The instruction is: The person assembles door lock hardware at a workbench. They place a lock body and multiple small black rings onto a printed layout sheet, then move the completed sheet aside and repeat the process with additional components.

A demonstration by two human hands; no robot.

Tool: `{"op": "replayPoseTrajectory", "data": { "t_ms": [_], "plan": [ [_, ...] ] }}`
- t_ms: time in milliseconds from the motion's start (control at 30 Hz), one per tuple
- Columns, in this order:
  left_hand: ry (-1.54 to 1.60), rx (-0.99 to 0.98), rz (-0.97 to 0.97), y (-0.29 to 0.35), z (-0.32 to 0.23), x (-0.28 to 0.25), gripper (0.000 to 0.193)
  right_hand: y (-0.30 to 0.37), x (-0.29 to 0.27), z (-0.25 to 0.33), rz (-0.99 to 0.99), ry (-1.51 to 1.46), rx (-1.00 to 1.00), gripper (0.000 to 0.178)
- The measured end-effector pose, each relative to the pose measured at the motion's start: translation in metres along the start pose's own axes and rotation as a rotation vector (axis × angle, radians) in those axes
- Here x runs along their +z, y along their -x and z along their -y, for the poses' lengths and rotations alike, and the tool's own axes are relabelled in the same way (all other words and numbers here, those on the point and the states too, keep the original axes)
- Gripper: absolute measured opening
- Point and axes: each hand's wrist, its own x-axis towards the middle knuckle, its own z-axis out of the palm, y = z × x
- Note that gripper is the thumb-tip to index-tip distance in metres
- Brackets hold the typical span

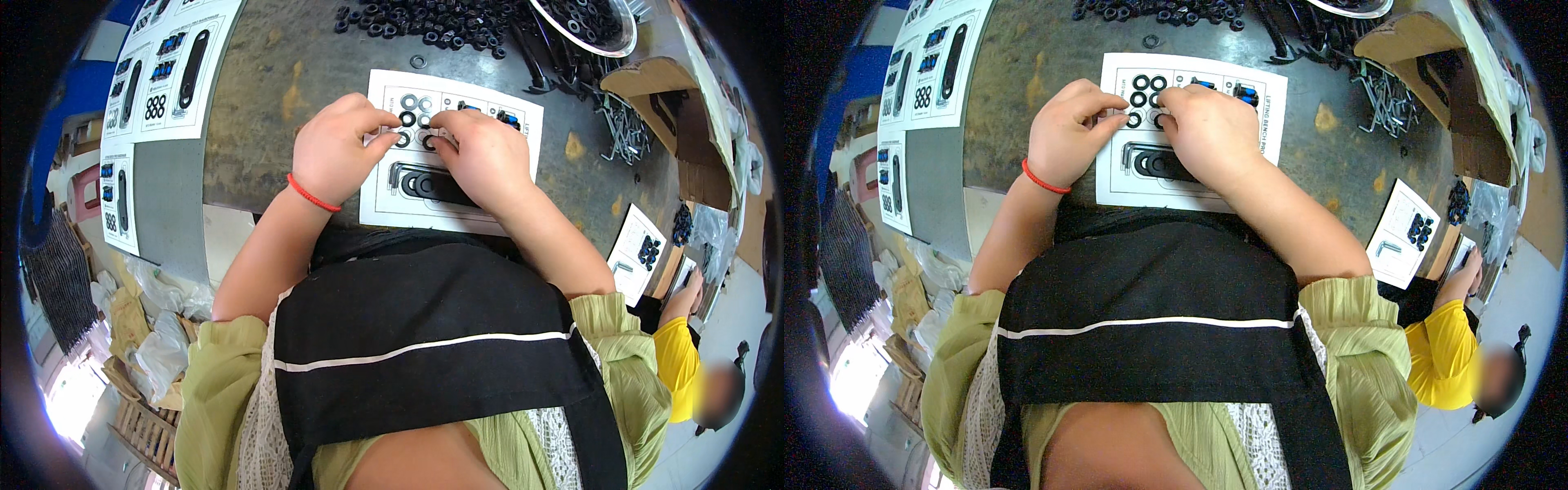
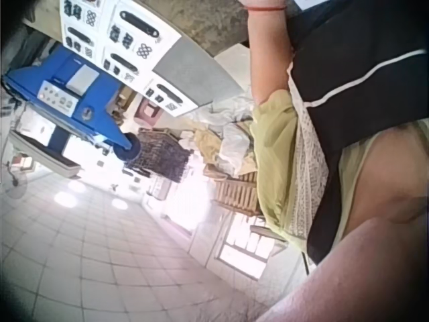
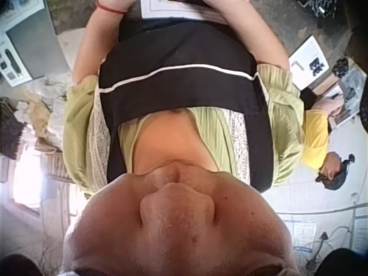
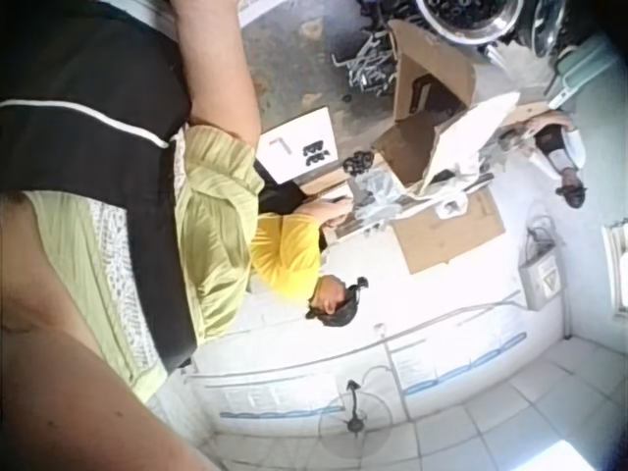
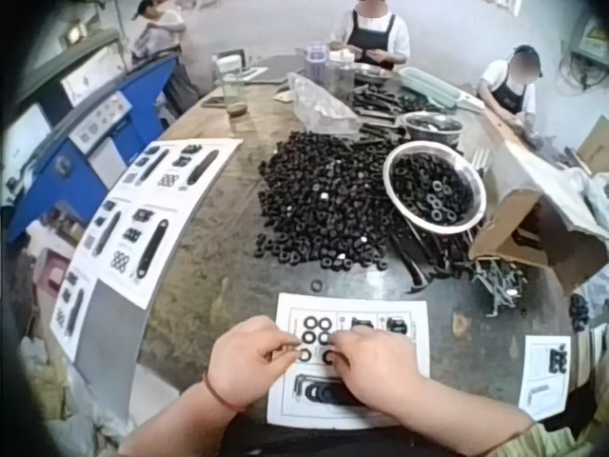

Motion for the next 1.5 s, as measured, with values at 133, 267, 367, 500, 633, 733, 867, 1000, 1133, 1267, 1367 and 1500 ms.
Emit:
{"op": "replayPoseTrajectory", "data": {
  "t_ms": [133, 267, 367, 500, 633, 733, 867, 1000, 1133, 1267, 1367, 1500],
  "plan": [
    [-0.07, 0.065, -0.009, -0.002, 0.002, 0.01, 0.016, -0.003, 0.006, 0.001, 0.004, 0.01, -0.014, 0.013],
    [-0.102, 0.046, 0.007, -0.003, 0.004, 0.012, 0.015, -0.006, 0.011, 0.0, -0.033, 0.012, -0.04, 0.012],
    [-0.116, 0.045, -0.011, -0.004, 0.003, 0.014, 0.013, -0.01, 0.016, -0.001, -0.051, -0.008, -0.04, 0.012],
    [-0.096, 0.032, -0.02, -0.004, 0.003, 0.015, 0.012, -0.01, 0.018, 0.001, -0.064, -0.007, -0.029, 0.012],
    [-0.075, 0.041, -0.033, -0.004, 0.006, 0.016, 0.012, -0.011, 0.017, 0.004, -0.061, -0.007, -0.021, 0.013],
    [-0.055, 0.054, -0.039, -0.003, 0.006, 0.014, 0.015, -0.011, 0.016, 0.004, -0.05, -0.021, -0.022, 0.015],
    [0.033, -0.022, -0.077, 0.013, 0.002, -0.003, 0.04, 0.003, 0.0, -0.006, -0.213, -0.098, 0.033, 0.019],
    [0.237, -0.138, 0.071, 0.062, -0.016, -0.014, 0.076, 0.056, -0.014, -0.049, -0.342, -0.066, 0.158, 0.032],
    [0.423, -0.21, 0.16, 0.081, -0.025, -0.006, 0.082, 0.12, 0.0, -0.057, -0.287, -0.019, 0.274, 0.054],
    [1.027, -0.406, 0.09, 0.076, -0.033, -0.002, 0.082, 0.133, 0.015, -0.032, -0.225, -0.199, 0.255, 0.063],
    [1.383, -0.527, -0.022, 0.071, -0.037, -0.003, 0.077, 0.129, 0.019, -0.028, -0.296, -0.489, 0.328, 0.062],
    [1.556, -0.64, -0.129, 0.072, -0.045, -0.009, 0.069, 0.122, 0.02, -0.024, -0.393, -0.913, 0.401, 0.055]
  ]
}}
